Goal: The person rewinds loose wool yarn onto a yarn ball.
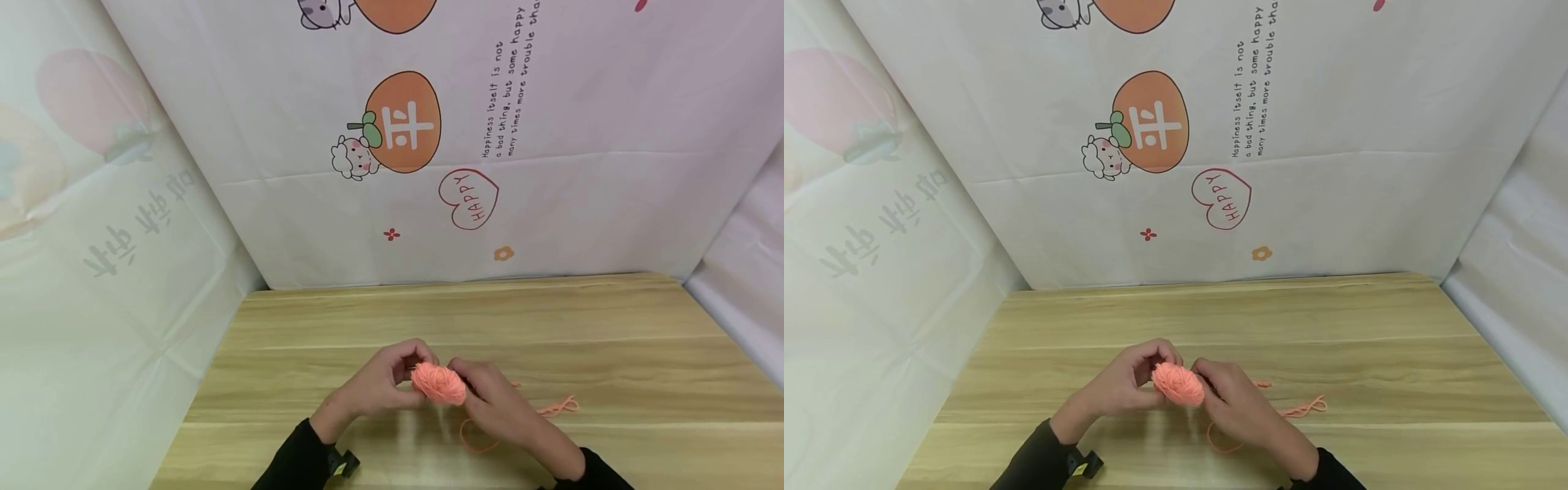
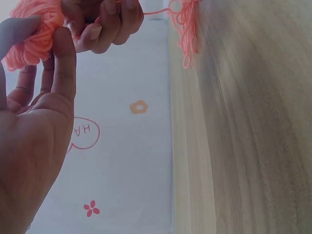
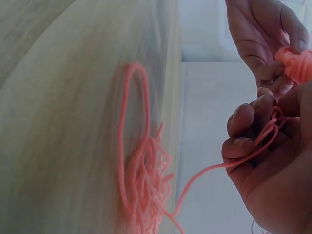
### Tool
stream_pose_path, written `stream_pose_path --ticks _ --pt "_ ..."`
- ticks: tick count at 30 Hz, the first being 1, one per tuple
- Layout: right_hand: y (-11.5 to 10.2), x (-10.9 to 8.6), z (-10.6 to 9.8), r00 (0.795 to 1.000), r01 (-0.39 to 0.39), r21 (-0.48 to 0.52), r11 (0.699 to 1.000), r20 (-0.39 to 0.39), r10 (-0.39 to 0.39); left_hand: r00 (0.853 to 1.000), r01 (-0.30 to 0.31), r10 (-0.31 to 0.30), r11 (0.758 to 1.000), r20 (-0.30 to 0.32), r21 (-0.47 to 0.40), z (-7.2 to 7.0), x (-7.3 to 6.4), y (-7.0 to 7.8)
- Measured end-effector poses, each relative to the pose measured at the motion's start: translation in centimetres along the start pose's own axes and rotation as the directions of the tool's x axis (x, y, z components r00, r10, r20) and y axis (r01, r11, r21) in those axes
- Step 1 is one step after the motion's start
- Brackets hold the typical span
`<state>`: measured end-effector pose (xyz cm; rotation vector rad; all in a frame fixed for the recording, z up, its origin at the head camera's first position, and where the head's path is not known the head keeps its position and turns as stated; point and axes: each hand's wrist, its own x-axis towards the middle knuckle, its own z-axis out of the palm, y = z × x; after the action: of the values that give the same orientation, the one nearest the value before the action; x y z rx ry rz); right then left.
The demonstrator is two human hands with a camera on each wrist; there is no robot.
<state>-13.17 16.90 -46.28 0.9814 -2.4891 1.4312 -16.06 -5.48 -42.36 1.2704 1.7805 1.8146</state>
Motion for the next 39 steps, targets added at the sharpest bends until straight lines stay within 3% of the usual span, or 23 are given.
stream_pose_path --ticks 4,9,15,20,26,31,39 --pt "0.2 -0.1 0.1 1.000 0.007 -0.010 1.000 0.005 -0.007 0.998 0.025 -0.024 1.000 -0.056 0.016 0.1 0.0 -0.2" --pt "0.0 -0.3 0.1 0.998 -0.041 0.015 0.999 0.043 0.040 0.988 0.054 -0.044 0.997 -0.146 0.063 0.2 0.1 -0.4" --pt "-0.4 -0.1 0.2 0.997 -0.048 -0.017 0.999 0.055 0.049 0.959 0.085 -0.037 0.984 -0.281 0.158 0.3 0.2 -0.3" --pt "-0.4 -0.1 0.2 0.997 -0.035 0.001 0.999 0.064 0.035 0.938 0.145 -0.050 0.956 -0.342 0.256 0.2 0.2 -0.5" --pt "-0.6 -0.1 0.1 0.997 -0.048 -0.005 0.999 0.056 0.048 0.935 0.206 -0.075 0.910 -0.347 0.360 0.3 0.3 -0.4" --pt "-0.7 -0.2 0.0 0.998 -0.051 -0.026 0.998 0.039 0.052 0.937 0.254 -0.121 0.880 -0.327 0.402 0.0 -0.1 -2.2" --pt "-0.6 -0.3 -0.4 0.998 -0.064 -0.053 0.997 0.019 0.065 0.938 0.296 -0.182 0.863 -0.295 0.408 -0.5 -0.4 -3.7"
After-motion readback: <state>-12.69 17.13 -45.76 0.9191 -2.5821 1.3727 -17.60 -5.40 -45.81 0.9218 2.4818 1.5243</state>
